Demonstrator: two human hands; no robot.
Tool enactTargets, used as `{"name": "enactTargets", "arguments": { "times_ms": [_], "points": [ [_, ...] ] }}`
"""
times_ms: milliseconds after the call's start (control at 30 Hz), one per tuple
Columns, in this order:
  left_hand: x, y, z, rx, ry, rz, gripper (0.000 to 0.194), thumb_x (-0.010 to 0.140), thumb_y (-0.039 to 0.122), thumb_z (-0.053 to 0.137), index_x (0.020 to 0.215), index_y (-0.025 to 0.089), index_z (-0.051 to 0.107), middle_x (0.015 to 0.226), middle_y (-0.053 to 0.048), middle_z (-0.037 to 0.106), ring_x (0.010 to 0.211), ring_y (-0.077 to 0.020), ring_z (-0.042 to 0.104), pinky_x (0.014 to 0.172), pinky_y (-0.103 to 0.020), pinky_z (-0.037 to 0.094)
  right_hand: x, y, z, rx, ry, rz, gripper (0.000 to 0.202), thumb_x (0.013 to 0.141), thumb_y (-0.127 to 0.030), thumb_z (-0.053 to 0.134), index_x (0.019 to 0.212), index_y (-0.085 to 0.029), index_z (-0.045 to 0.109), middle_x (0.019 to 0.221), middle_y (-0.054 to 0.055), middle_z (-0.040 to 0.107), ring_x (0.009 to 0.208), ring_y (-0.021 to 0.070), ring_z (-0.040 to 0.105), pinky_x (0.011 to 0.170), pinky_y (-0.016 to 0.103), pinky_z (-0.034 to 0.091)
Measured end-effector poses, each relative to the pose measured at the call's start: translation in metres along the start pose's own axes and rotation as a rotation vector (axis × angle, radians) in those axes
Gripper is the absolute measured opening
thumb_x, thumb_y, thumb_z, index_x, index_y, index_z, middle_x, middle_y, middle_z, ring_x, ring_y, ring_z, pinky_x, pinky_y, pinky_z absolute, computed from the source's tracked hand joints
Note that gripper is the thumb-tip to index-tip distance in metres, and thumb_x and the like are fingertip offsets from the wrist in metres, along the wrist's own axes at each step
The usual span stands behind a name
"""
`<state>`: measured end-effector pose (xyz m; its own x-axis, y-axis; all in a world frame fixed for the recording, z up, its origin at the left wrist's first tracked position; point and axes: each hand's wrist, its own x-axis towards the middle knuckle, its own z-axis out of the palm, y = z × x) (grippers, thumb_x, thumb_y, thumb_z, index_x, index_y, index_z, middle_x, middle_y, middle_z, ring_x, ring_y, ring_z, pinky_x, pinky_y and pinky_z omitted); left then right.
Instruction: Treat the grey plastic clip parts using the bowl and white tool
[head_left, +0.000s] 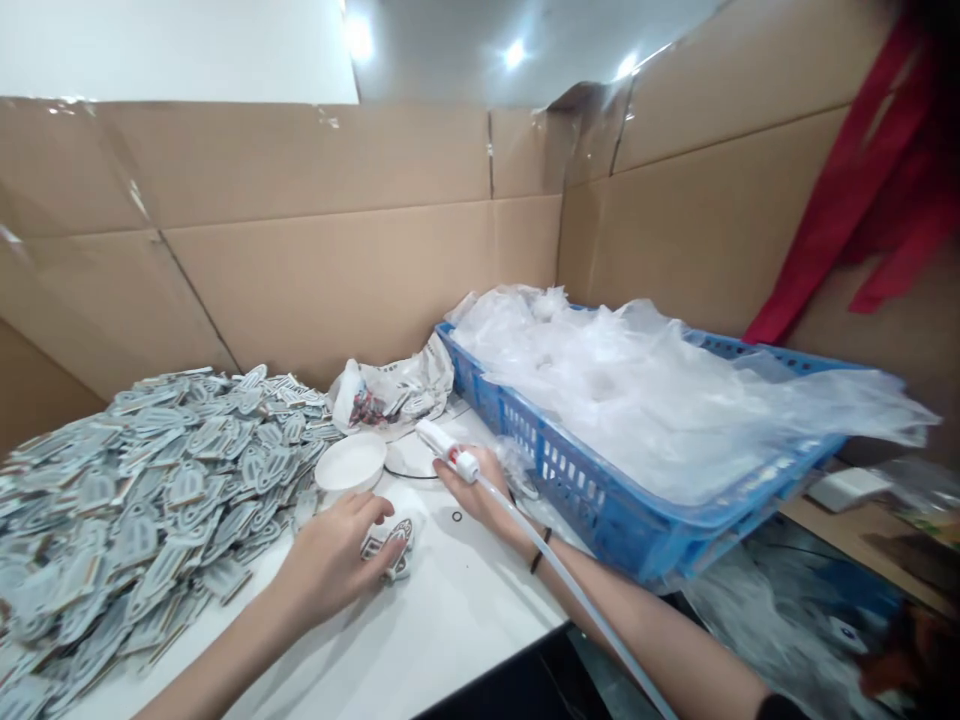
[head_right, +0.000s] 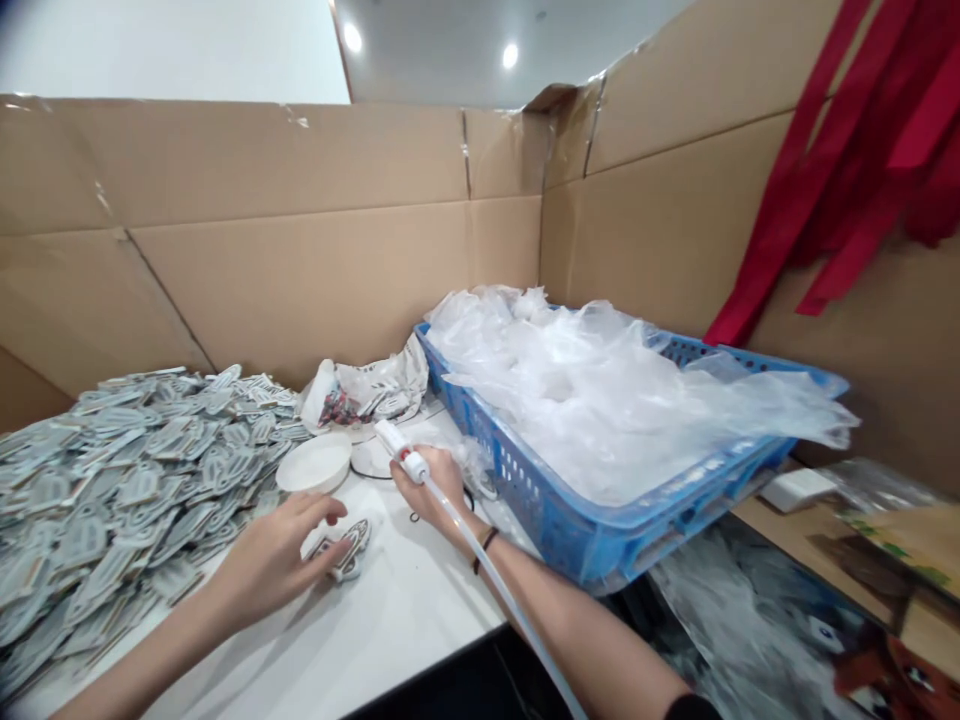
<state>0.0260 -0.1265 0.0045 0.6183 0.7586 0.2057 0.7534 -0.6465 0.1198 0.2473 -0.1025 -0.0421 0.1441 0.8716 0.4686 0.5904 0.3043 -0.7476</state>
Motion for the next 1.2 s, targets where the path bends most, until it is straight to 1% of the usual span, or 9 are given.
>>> {"name": "enactTargets", "arguments": {
  "times_ms": [100,233,400,533,667,833,900,1067,1200],
  "points": [
    [-0.011,-0.006,0.008,-0.081,-0.120,0.069,0.040,0.083,0.041,0.064,0.117,0.019,0.063,0.118,-0.011,0.067,0.107,-0.0305,0.062,0.089,-0.041,0.050,-0.002,0.000,0.000,0.004,0.000,-0.010,0.033,0.084,-0.040,0.053,0.058,-0.021,0.045,0.054,0.000,0.050,0.052,0.0138,0.045,0.050,0.027,0.027],
    [-0.015,-0.015,0.011,-0.201,-0.142,0.032,0.036,0.086,0.027,0.055,0.121,0.019,0.062,0.119,-0.011,0.066,0.109,-0.0277,0.061,0.092,-0.040,0.049,-0.002,0.003,0.001,0.011,0.004,-0.014,0.036,0.084,-0.045,0.052,0.058,-0.022,0.041,0.053,-0.001,0.046,0.051,0.0126,0.040,0.049,0.027,0.027],
    [-0.019,-0.029,0.017,-0.295,-0.111,-0.018,0.034,0.084,0.018,0.050,0.115,0.019,0.063,0.114,-0.009,0.068,0.105,-0.0250,0.063,0.090,-0.037,0.050,-0.002,0.008,0.003,0.004,-0.002,-0.029,0.039,0.084,-0.047,0.053,0.058,-0.022,0.038,0.053,-0.001,0.046,0.051,0.0125,0.039,0.051,0.028,0.027],
    [-0.020,-0.033,0.020,-0.339,-0.087,-0.089,0.034,0.087,0.020,0.047,0.117,0.019,0.062,0.113,-0.009,0.069,0.097,-0.0226,0.066,0.082,-0.032,0.051,-0.004,0.007,0.002,0.004,-0.017,-0.036,0.039,0.085,-0.047,0.053,0.058,-0.023,0.037,0.054,-0.001,0.045,0.051,0.0126,0.039,0.051,0.029,0.028],
    [-0.019,-0.038,0.025,-0.323,-0.093,-0.126,0.031,0.094,0.027,0.041,0.114,0.020,0.064,0.102,-0.007,0.072,0.083,-0.0201,0.067,0.073,-0.029,0.050,-0.005,0.006,0.002,0.011,-0.020,-0.024,0.040,0.085,-0.048,0.054,0.058,-0.023,0.037,0.052,-0.001,0.045,0.049,0.0131,0.039,0.050,0.029,0.027],
    [-0.021,-0.046,0.032,-0.271,-0.017,-0.019,0.027,0.094,0.021,0.044,0.112,0.022,0.063,0.121,-0.008,0.067,0.105,-0.0214,0.065,0.090,-0.032,0.050,-0.005,0.007,0.001,0.022,-0.008,-0.007,0.042,0.084,-0.052,0.055,0.057,-0.023,0.037,0.052,-0.002,0.044,0.048,0.0129,0.039,0.049,0.028,0.026],
    [-0.022,-0.047,0.032,-0.269,0.001,-0.002,0.021,0.093,0.019,0.046,0.108,0.021,0.061,0.124,-0.008,0.065,0.108,-0.0213,0.063,0.092,-0.032,0.049,-0.005,0.009,0.002,0.024,0.002,-0.006,0.042,0.083,-0.052,0.055,0.058,-0.023,0.039,0.053,-0.002,0.045,0.049,0.0126,0.040,0.049,0.027,0.026],
    [-0.021,-0.042,0.024,-0.206,-0.009,0.116,0.014,0.091,0.017,0.048,0.095,0.021,0.061,0.121,-0.009,0.064,0.115,-0.0240,0.058,0.097,-0.036,0.047,-0.005,0.014,0.004,-0.004,0.017,-0.015,0.043,0.083,-0.051,0.057,0.057,-0.023,0.038,0.052,-0.003,0.044,0.048,0.0119,0.040,0.047,0.026,0.025],
    [-0.023,-0.038,0.020,-0.186,-0.032,0.136,0.020,0.089,0.018,0.051,0.104,0.021,0.064,0.117,-0.010,0.066,0.114,-0.0258,0.058,0.098,-0.039,0.047,-0.005,0.015,0.004,-0.014,0.010,-0.029,0.043,0.083,-0.051,0.057,0.056,-0.023,0.038,0.050,-0.003,0.042,0.048,0.0120,0.041,0.046,0.026,0.025]
  ]
}}
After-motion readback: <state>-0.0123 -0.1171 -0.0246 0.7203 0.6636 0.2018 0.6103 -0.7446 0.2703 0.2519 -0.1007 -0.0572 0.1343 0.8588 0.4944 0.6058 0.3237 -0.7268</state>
